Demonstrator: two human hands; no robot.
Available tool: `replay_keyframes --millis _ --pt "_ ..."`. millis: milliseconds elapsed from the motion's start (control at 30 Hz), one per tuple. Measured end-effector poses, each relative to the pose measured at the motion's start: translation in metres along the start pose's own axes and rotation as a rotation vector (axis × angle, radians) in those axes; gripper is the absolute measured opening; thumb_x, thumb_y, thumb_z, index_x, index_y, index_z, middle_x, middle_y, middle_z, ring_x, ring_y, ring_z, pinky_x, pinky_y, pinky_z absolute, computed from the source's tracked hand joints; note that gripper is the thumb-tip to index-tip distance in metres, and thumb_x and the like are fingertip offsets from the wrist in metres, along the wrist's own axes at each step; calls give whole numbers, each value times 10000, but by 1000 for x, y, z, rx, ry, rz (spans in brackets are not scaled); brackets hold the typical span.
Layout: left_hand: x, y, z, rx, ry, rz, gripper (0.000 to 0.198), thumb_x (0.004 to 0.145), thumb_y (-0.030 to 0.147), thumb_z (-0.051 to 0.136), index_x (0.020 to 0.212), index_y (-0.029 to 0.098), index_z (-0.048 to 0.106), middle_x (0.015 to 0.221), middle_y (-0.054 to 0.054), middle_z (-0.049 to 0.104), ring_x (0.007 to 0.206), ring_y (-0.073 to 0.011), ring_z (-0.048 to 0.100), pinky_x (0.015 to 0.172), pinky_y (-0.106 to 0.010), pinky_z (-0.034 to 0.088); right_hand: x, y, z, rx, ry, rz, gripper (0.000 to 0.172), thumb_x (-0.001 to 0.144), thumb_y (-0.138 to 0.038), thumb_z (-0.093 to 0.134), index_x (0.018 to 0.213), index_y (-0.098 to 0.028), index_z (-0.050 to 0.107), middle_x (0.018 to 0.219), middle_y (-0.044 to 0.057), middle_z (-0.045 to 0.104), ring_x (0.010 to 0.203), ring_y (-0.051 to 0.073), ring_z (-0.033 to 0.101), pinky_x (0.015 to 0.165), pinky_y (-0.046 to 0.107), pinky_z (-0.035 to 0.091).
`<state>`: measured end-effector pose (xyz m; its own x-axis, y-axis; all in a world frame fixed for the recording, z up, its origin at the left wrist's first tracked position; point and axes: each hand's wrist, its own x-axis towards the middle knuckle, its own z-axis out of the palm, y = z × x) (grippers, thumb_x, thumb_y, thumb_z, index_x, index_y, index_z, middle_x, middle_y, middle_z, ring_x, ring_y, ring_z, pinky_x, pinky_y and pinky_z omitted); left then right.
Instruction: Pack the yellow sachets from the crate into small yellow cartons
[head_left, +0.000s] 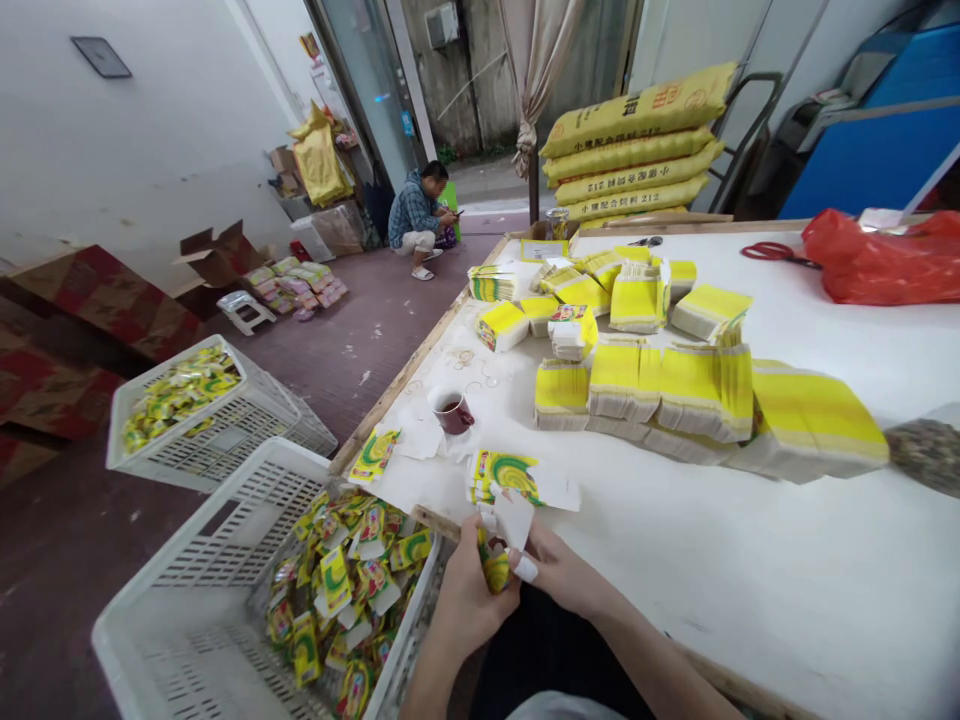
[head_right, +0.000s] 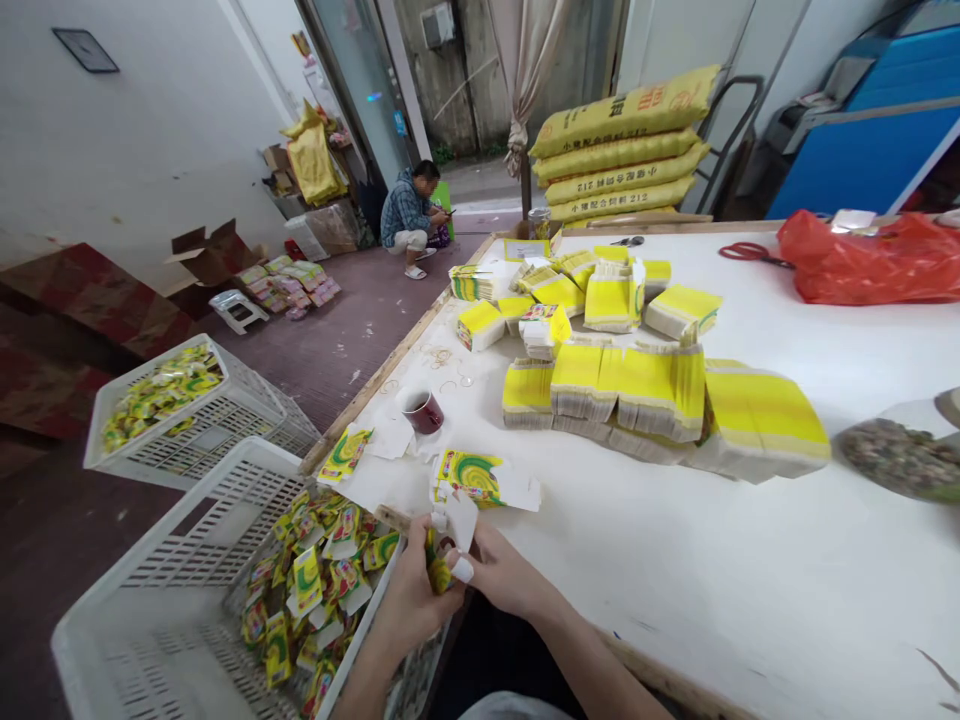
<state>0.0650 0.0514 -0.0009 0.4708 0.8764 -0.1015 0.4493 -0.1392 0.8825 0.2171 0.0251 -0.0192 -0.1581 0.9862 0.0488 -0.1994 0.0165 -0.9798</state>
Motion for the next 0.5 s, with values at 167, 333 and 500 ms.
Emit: replay_keyframes --millis 167,333,500 --pt "4 -24 11 46 217 55 694 678 223 694 1325 184 447 1319 -206 593 1239 -358 593 1041 -476 477 -2 -13 7 -446 -52 -122 622 861 -78 440 1448 -266 527 1530 99 493 1435 245 442 1188 489 353" --pt "-1 -27 7 167 352 52 569 673 228 712 1213 175 542 1156 -164 665 1100 -351 642 956 -524 506 2 3 -5 -572 125 -167 593 860 -59 435 1411 -234 567 1505 137 516 1425 267 459 1161 507 387" --pt "-4 -14 -15 163 189 -2 525 649 288 771 1139 187 610 1028 -96 736 916 -286 693 827 -412 549 0 -5 -15 -757 -82 -114 563 855 -63 542 1397 -214 556 1540 175 439 1428 286 447 1119 446 433"
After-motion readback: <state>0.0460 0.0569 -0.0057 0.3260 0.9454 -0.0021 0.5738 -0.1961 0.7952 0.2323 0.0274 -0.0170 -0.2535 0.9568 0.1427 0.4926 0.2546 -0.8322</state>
